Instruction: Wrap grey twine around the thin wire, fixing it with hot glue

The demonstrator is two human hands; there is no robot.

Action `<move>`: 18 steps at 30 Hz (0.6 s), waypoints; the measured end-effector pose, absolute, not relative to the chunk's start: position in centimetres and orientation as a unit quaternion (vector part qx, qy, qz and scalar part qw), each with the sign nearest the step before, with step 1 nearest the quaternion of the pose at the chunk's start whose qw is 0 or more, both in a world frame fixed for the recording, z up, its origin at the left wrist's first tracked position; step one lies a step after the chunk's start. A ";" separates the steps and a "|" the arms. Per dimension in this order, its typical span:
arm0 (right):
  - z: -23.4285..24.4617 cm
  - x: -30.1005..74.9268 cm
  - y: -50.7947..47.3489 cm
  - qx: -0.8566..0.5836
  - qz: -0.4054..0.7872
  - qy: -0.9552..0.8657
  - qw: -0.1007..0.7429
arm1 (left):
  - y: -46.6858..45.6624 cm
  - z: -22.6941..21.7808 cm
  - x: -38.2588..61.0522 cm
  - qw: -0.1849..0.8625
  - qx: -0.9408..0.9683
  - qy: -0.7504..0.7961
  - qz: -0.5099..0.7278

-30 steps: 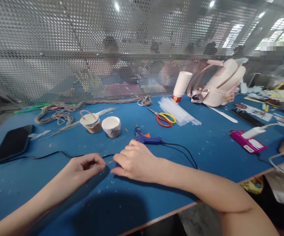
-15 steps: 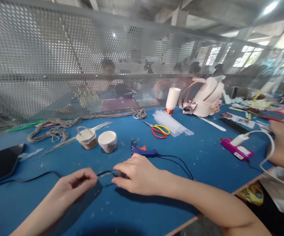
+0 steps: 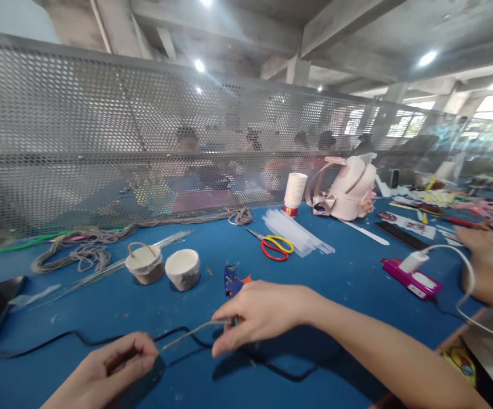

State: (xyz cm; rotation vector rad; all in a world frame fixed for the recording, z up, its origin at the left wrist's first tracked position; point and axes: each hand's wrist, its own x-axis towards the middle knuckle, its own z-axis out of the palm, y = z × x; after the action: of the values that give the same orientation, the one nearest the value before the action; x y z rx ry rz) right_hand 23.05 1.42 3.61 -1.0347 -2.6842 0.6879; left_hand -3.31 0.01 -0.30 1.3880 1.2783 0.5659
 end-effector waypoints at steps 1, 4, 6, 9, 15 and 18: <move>4.2 23.4 2.4 -0.356 0.264 -0.892 0.091 | 0.0 -0.4 -3.4 0.553 0.576 0.546 0.253; 5.5 24.4 7.2 -0.450 0.253 -0.845 0.137 | -0.3 -1.0 -3.6 0.553 0.539 0.554 0.310; 5.8 24.9 11.2 -0.550 0.174 -0.807 0.125 | -0.4 -1.4 -3.7 0.564 0.515 0.559 0.324; 5.0 25.3 17.2 -0.609 0.107 -0.779 0.104 | -0.3 -2.1 -3.7 0.577 0.496 0.561 0.326; 1.0 25.6 24.2 -0.705 0.059 -0.707 0.008 | 0.1 -3.5 -3.9 0.627 0.444 0.535 0.354; -0.2 25.9 25.5 -0.727 0.053 -0.685 -0.013 | 0.2 -3.9 -4.1 0.643 0.429 0.524 0.358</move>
State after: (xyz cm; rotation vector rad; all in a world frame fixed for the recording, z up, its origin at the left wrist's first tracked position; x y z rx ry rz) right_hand 25.94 25.52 -0.19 -2.3022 -2.1679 0.1676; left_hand -4.09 0.23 -3.87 0.9765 1.1951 0.8167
